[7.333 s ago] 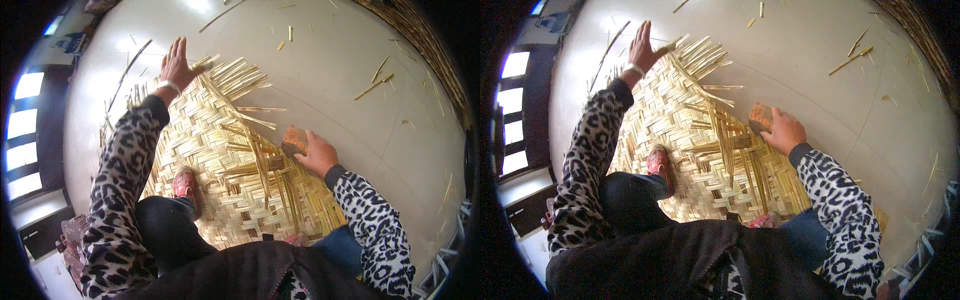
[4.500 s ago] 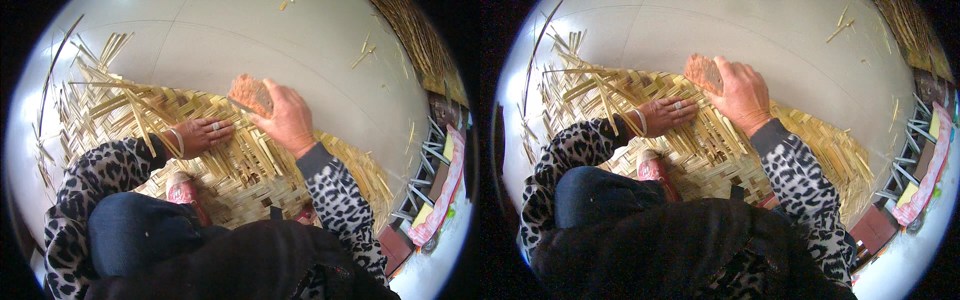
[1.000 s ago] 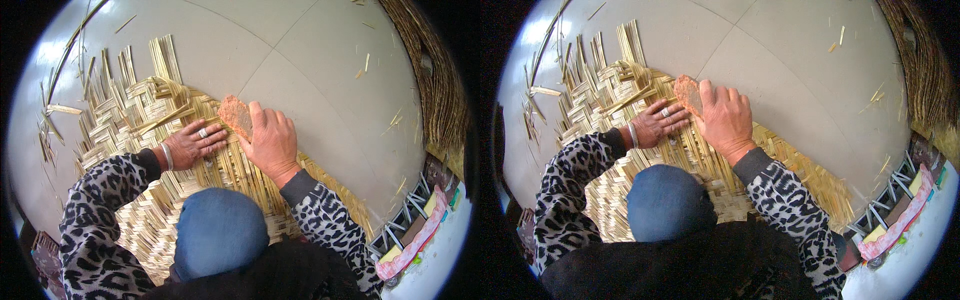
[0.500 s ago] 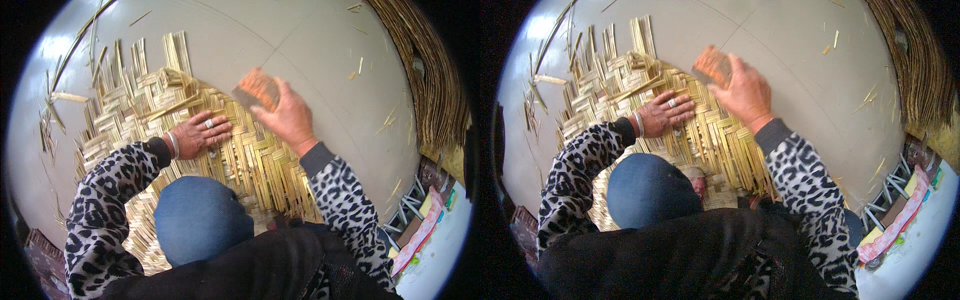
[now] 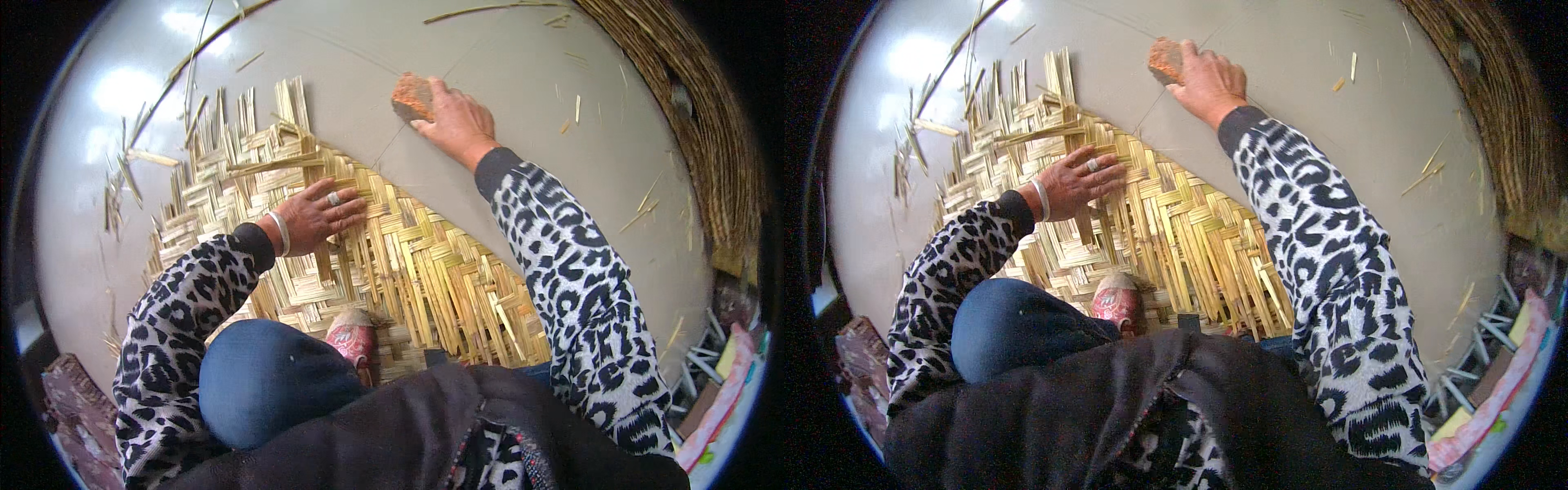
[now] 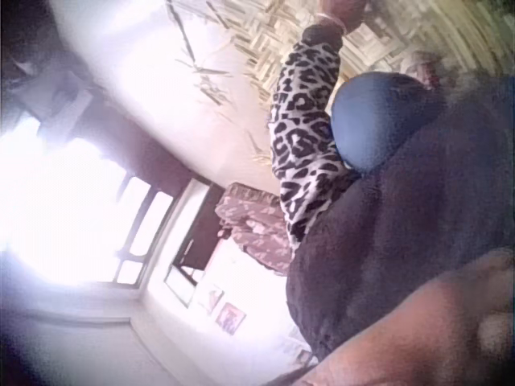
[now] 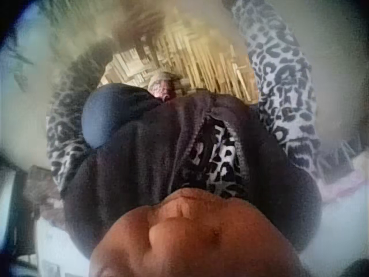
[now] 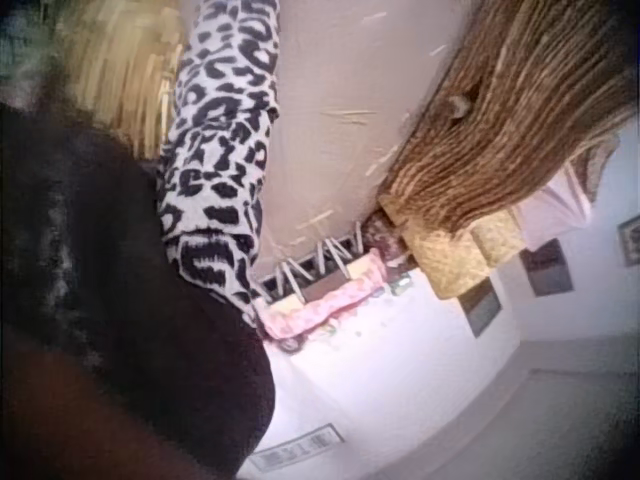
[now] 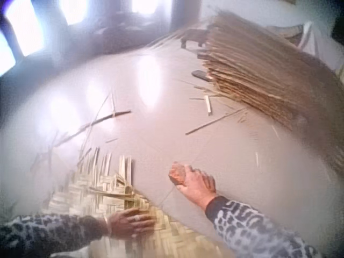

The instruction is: The person weaves a flat mat or basket base using dried palm leaves. They interlace strips by hand, then repeatedly tap the woven area with a brick to compact and flatten the weave. The person adjusts the leaf strips and continues the interlacing pattern throughout the clip.

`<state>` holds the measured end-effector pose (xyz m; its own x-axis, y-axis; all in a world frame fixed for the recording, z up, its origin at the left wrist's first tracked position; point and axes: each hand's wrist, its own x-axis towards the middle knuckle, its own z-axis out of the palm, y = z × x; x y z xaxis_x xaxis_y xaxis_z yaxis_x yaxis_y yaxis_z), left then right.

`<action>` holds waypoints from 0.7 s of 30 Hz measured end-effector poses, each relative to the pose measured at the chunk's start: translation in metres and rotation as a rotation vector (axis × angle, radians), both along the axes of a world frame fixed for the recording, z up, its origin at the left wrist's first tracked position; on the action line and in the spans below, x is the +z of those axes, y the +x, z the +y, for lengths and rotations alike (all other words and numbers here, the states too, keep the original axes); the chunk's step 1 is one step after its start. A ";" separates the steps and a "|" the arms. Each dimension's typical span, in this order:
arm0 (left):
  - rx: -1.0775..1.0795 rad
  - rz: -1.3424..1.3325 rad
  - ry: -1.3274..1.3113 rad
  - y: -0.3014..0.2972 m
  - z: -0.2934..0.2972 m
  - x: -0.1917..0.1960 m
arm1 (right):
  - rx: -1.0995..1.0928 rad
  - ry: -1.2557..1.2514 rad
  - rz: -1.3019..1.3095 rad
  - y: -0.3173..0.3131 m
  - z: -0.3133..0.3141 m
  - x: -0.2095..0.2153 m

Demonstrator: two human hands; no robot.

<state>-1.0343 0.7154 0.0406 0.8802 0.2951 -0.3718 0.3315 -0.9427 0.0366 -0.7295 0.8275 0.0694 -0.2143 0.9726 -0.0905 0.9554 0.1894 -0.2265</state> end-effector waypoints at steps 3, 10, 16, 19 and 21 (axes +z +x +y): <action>-0.028 0.172 0.016 0.010 0.001 0.013 | 0.053 -0.044 0.074 0.016 -0.009 0.001; -0.065 0.375 0.159 0.023 -0.001 0.028 | 0.109 -0.135 0.011 0.009 -0.015 -0.004; 0.107 0.501 0.167 0.041 -0.009 0.060 | 0.090 -0.166 -0.014 0.002 -0.013 -0.015; 0.222 0.423 0.167 0.041 -0.014 0.067 | 0.098 -0.137 -0.028 0.007 -0.018 -0.017; 0.279 0.322 0.144 0.032 -0.016 0.061 | 0.106 -0.117 -0.013 0.009 -0.024 -0.019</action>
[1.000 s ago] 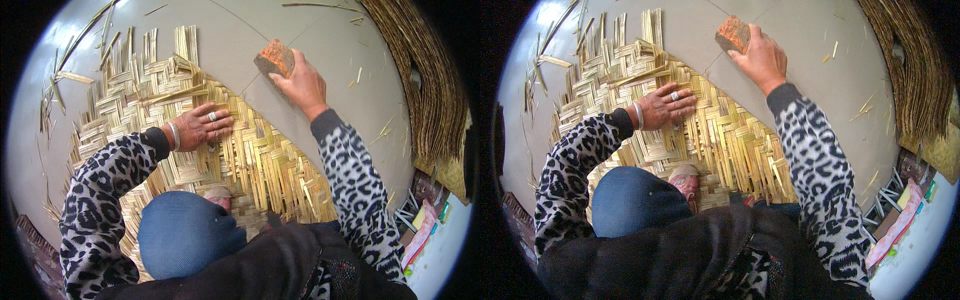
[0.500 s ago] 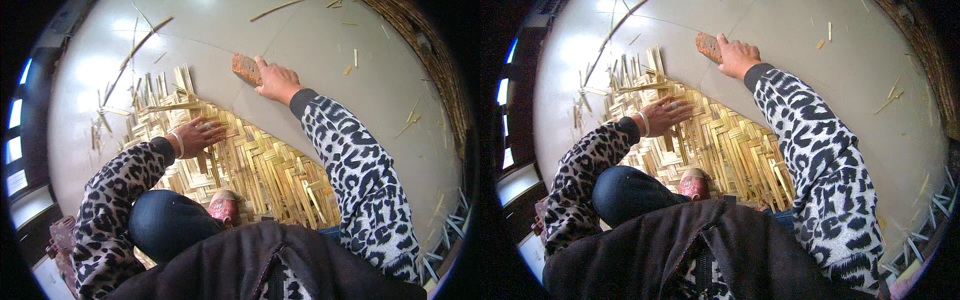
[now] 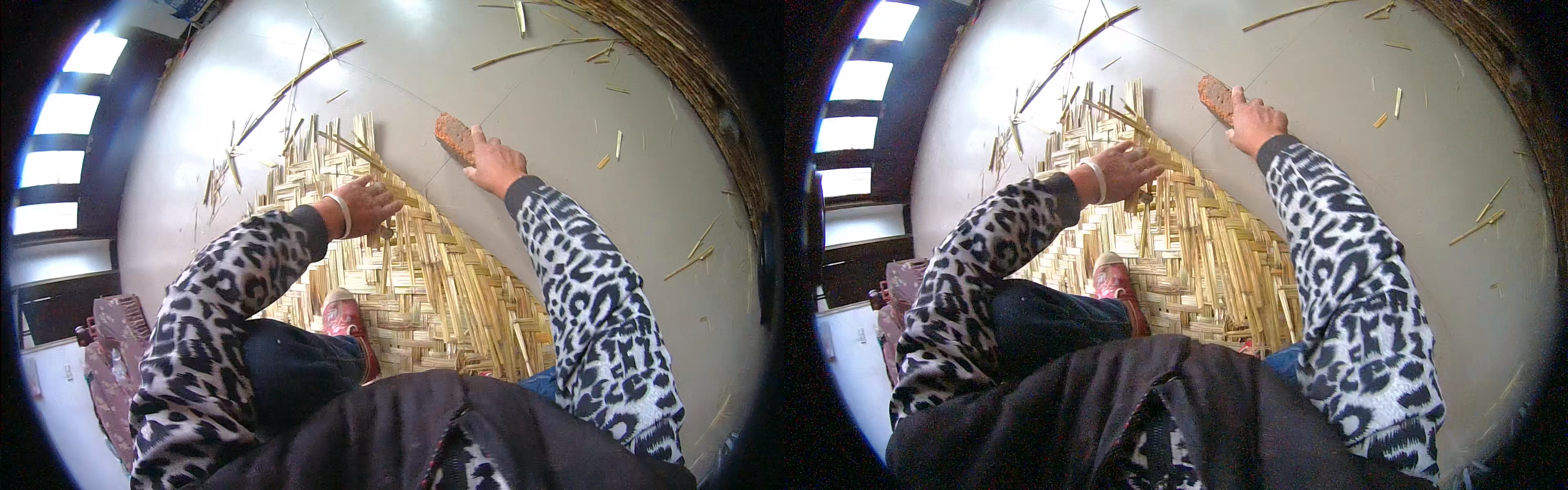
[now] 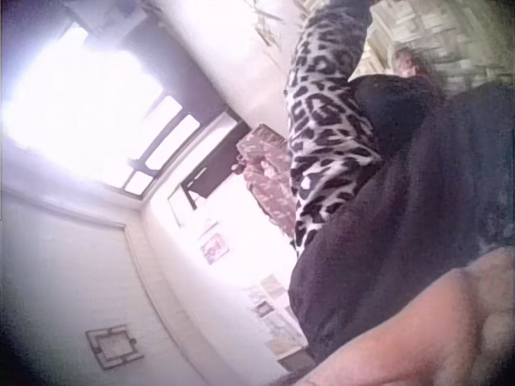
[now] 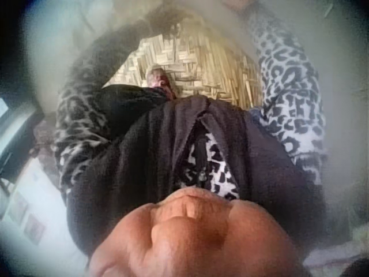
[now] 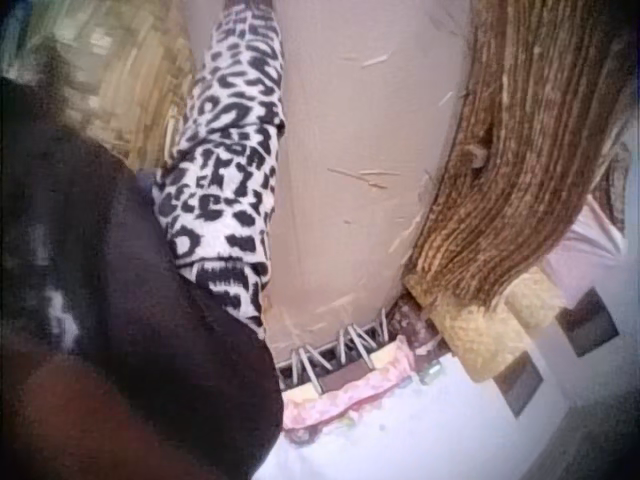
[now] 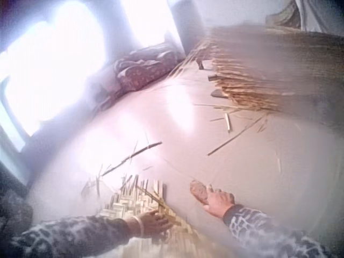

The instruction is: The person weaves a flat mat or basket base using dried palm leaves. They interlace strips by hand, then repeatedly tap the woven area with a brick to compact and flatten the weave. The person adjusts the leaf strips and continues the interlacing pattern throughout the clip.

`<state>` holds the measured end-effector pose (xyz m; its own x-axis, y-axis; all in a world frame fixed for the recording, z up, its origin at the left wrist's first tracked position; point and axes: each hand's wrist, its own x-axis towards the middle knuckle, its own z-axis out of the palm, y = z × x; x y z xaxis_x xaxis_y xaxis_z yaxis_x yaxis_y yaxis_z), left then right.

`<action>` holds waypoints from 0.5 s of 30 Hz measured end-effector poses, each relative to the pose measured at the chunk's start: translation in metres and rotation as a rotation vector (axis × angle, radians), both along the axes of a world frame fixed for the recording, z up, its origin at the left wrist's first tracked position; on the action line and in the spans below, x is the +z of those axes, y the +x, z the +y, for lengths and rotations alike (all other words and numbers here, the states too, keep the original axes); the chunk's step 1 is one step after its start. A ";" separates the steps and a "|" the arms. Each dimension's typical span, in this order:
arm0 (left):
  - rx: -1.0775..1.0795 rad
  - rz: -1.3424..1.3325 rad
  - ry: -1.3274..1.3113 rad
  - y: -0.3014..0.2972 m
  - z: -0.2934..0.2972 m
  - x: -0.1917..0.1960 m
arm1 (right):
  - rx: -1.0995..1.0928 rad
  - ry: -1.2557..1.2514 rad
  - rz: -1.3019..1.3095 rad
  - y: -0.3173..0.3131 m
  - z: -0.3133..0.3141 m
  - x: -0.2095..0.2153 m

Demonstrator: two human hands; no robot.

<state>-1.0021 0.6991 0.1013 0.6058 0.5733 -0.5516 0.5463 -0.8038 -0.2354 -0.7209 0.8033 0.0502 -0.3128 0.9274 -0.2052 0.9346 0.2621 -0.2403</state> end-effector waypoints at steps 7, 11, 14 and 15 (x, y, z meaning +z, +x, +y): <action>-0.037 -0.319 -0.108 -0.062 0.045 -0.040 | 0.175 0.297 0.035 -0.001 -0.013 -0.015; -0.059 -0.449 -0.133 -0.060 0.079 -0.047 | 0.292 0.380 0.151 -0.016 -0.009 -0.006; -0.080 -0.584 -0.097 -0.053 0.082 -0.038 | 0.289 0.263 0.299 -0.038 -0.008 0.011; -0.074 -0.589 -0.107 -0.048 0.077 -0.033 | 0.262 0.199 0.381 -0.045 -0.012 0.017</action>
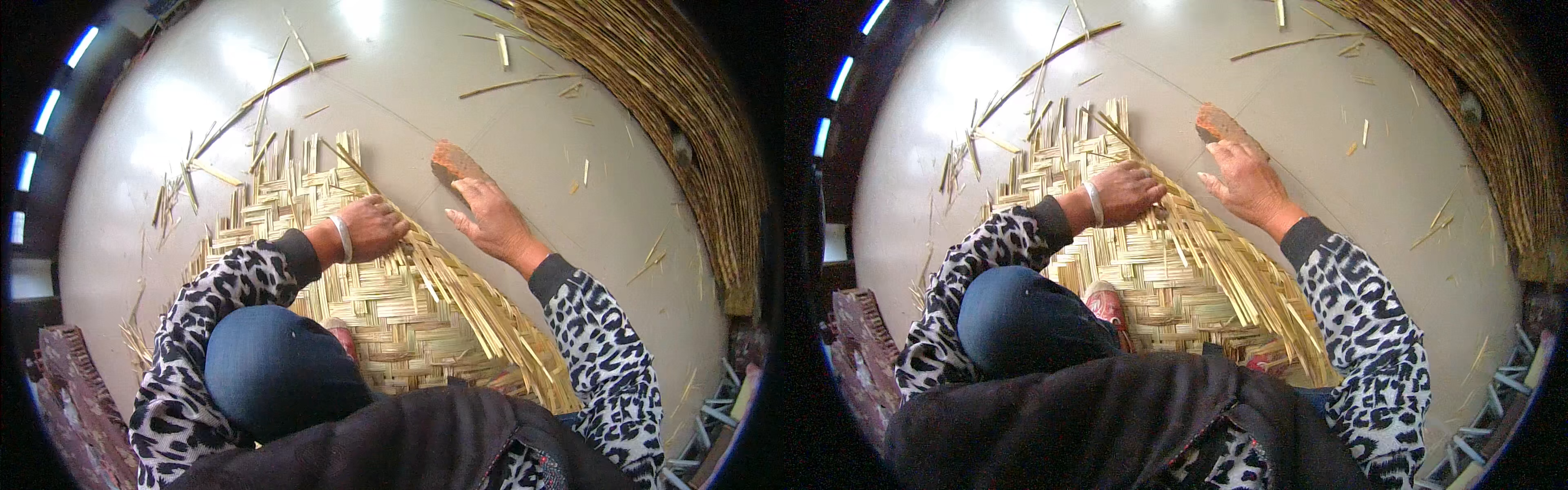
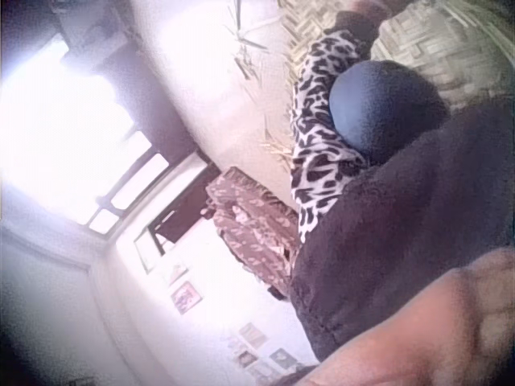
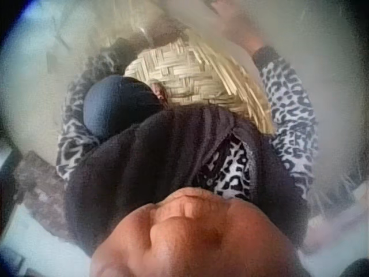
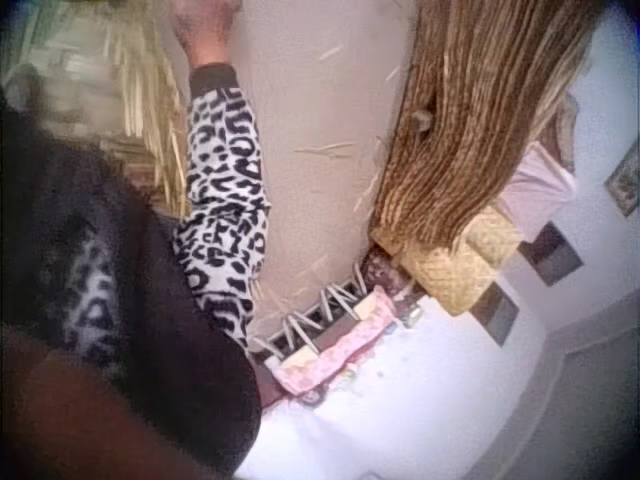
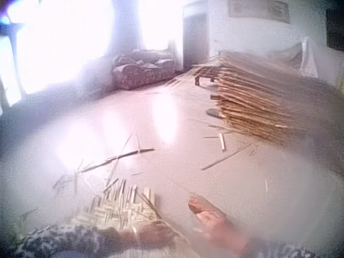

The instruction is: The person weaves a flat mat or basket base using dried palm leaves. They interlace strips by hand, then repeatedly tap the woven area with a brick to compact and flatten the weave. The person adjusts the leaf strips and continues the interlacing pattern throughout the clip.

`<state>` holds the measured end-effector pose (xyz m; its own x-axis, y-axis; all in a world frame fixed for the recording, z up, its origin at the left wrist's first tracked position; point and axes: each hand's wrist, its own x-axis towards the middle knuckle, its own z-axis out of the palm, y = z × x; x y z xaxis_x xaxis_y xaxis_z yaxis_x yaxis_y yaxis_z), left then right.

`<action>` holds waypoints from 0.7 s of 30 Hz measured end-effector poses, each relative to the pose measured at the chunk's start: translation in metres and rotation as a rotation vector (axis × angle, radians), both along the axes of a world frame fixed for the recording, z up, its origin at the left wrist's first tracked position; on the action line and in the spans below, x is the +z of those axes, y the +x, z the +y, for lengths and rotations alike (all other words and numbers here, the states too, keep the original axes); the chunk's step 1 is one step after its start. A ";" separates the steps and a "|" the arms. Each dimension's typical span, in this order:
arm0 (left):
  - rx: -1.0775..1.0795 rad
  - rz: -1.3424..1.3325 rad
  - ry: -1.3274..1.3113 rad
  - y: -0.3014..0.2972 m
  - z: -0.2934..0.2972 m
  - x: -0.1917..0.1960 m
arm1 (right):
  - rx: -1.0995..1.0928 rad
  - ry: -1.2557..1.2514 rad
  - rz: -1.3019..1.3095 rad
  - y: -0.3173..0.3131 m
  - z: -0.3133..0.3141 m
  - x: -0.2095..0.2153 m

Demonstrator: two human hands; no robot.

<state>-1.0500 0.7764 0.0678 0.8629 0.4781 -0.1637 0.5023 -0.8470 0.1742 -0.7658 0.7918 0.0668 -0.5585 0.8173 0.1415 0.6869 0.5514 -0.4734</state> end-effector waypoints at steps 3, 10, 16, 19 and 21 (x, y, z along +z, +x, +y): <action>-0.005 -0.088 0.128 0.000 -0.017 0.015 | -0.044 -0.388 0.138 -0.033 0.011 0.010; 0.023 -0.138 0.195 0.005 -0.042 0.027 | -0.416 -1.279 0.535 -0.154 0.101 -0.058; 0.017 -0.288 0.139 -0.001 -0.046 0.021 | -0.316 -1.711 0.975 -0.193 0.116 -0.121; -0.003 -0.567 0.126 -0.026 -0.039 0.009 | -0.126 -1.832 1.149 -0.193 0.120 -0.122; 0.048 -0.754 0.130 -0.048 -0.042 -0.001 | -0.198 -1.832 1.147 -0.188 0.122 -0.114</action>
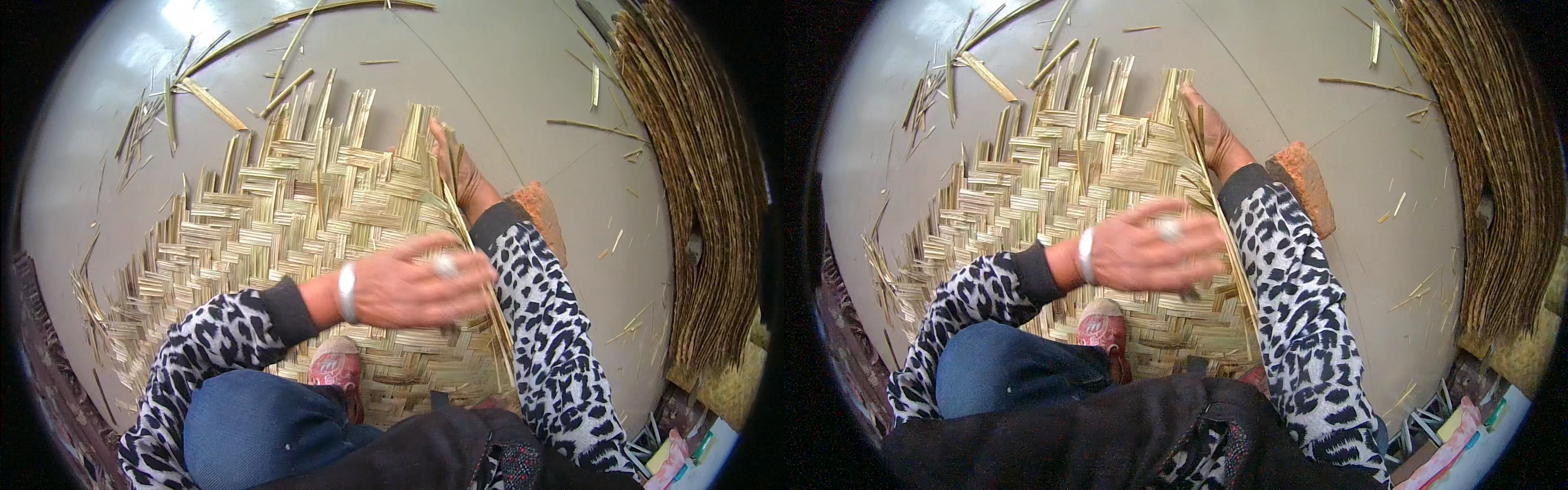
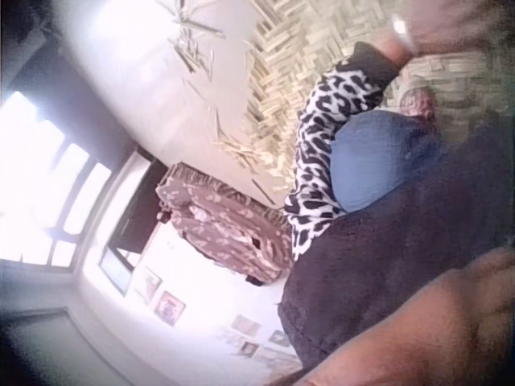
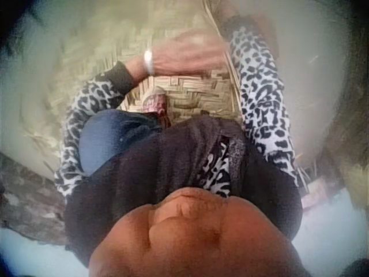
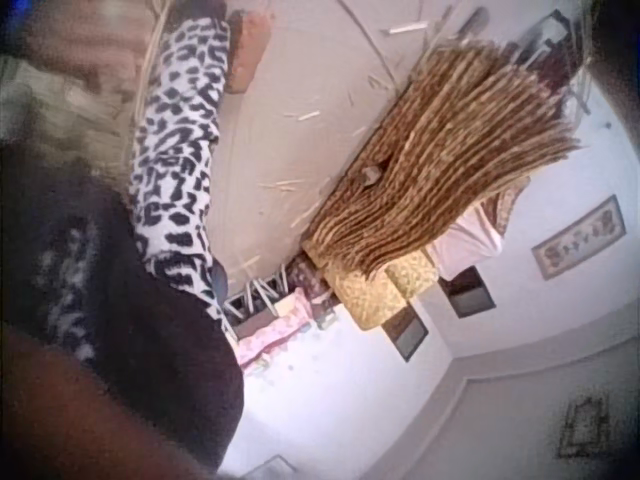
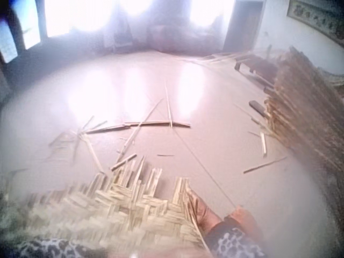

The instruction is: The person weaves a flat mat or basket base using dried palm leaves. They interlace strips by hand, then repeatedly tap the woven area with a brick to compact and flatten the weave. The person adjusts the leaf strips and continues the interlacing pattern throughout the clip.

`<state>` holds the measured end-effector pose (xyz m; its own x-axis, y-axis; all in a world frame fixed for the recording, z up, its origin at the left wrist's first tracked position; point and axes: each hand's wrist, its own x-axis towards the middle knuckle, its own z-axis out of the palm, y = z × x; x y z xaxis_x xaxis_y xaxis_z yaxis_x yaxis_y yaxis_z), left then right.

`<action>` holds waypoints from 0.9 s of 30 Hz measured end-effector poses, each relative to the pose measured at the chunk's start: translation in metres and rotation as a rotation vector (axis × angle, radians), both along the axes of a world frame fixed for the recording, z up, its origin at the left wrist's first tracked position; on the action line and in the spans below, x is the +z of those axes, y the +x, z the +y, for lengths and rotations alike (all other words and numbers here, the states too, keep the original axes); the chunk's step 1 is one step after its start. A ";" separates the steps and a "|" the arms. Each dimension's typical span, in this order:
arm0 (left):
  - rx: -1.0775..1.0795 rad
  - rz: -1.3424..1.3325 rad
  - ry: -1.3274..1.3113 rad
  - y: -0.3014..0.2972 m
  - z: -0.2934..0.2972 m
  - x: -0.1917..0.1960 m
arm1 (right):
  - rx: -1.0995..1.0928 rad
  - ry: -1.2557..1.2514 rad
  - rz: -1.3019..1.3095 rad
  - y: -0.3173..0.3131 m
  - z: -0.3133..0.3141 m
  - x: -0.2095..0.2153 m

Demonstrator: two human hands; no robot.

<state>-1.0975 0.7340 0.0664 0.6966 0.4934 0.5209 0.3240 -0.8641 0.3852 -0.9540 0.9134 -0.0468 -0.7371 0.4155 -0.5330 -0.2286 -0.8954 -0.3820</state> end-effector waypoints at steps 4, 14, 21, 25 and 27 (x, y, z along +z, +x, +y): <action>0.514 0.198 -0.164 -0.040 0.017 -0.055 | -0.001 0.005 -0.051 0.000 -0.002 0.018; 0.512 0.474 -0.315 -0.040 0.024 -0.118 | -0.028 0.027 -0.052 0.003 -0.006 0.027; 0.580 0.526 -0.370 -0.031 0.026 -0.120 | -0.005 0.229 -0.175 -0.006 -0.019 0.031; 0.609 0.510 -0.282 -0.033 0.026 -0.118 | 0.119 0.656 -0.475 -0.019 -0.043 0.041; 0.562 0.477 -0.316 -0.037 0.026 -0.115 | 0.178 0.996 -0.615 -0.027 -0.058 0.041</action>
<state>-1.1347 0.7605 -0.0485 0.4121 0.9111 0.0069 0.8699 -0.3957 0.2946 -0.9811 0.8556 -0.0055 -0.5592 0.7657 -0.3179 0.3353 -0.1419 -0.9314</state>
